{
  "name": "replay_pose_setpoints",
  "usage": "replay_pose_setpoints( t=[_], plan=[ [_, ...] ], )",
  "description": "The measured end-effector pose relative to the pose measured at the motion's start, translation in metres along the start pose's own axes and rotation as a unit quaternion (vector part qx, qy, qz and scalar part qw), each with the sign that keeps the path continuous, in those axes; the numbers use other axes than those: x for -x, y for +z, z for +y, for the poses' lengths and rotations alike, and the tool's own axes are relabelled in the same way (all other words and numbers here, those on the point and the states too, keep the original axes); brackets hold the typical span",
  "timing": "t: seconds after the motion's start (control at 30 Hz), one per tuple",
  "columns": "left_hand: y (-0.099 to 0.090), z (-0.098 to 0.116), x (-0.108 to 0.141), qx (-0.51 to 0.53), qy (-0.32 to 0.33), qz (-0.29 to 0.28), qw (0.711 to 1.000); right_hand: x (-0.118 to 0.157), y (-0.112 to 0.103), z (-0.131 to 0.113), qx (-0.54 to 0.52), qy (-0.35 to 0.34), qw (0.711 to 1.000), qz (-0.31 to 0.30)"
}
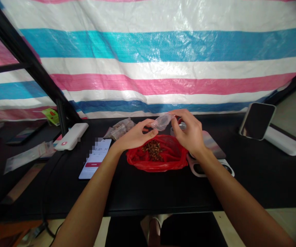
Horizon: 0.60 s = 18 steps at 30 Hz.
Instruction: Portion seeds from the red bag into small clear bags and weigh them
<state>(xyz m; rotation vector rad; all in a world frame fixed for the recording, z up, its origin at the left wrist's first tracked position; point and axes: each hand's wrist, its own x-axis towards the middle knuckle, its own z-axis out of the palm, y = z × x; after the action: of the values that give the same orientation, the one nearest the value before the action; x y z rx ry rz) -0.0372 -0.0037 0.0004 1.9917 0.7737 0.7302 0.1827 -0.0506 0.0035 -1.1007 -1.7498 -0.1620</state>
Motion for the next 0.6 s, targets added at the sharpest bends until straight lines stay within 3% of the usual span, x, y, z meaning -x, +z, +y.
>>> replay_pose_setpoints(
  t=[0.13, 0.3, 0.37, 0.5, 0.6],
  plan=[
    [-0.02, -0.011, 0.006, -0.11, -0.066, 0.037, 0.991, -0.004, -0.004, 0.018, 0.043, 0.034, 0.998, 0.033],
    [-0.033, -0.023, 0.014, -0.119, -0.114, -0.1, 0.981, -0.004, -0.005, 0.041, 0.1, 0.065, 0.992, 0.042],
    [-0.031, -0.026, 0.01, -0.114, -0.103, -0.064, 0.986, -0.002, -0.005, 0.048, 0.129, 0.071, 0.988, 0.036],
    [-0.021, -0.037, -0.002, -0.219, -0.05, 0.104, 0.969, 0.002, -0.005, 0.056, 0.188, 0.086, 0.978, -0.024],
    [-0.013, -0.048, -0.006, -0.341, -0.032, 0.073, 0.937, 0.004, -0.007, 0.055, 0.239, 0.087, 0.963, -0.085]
  ],
)
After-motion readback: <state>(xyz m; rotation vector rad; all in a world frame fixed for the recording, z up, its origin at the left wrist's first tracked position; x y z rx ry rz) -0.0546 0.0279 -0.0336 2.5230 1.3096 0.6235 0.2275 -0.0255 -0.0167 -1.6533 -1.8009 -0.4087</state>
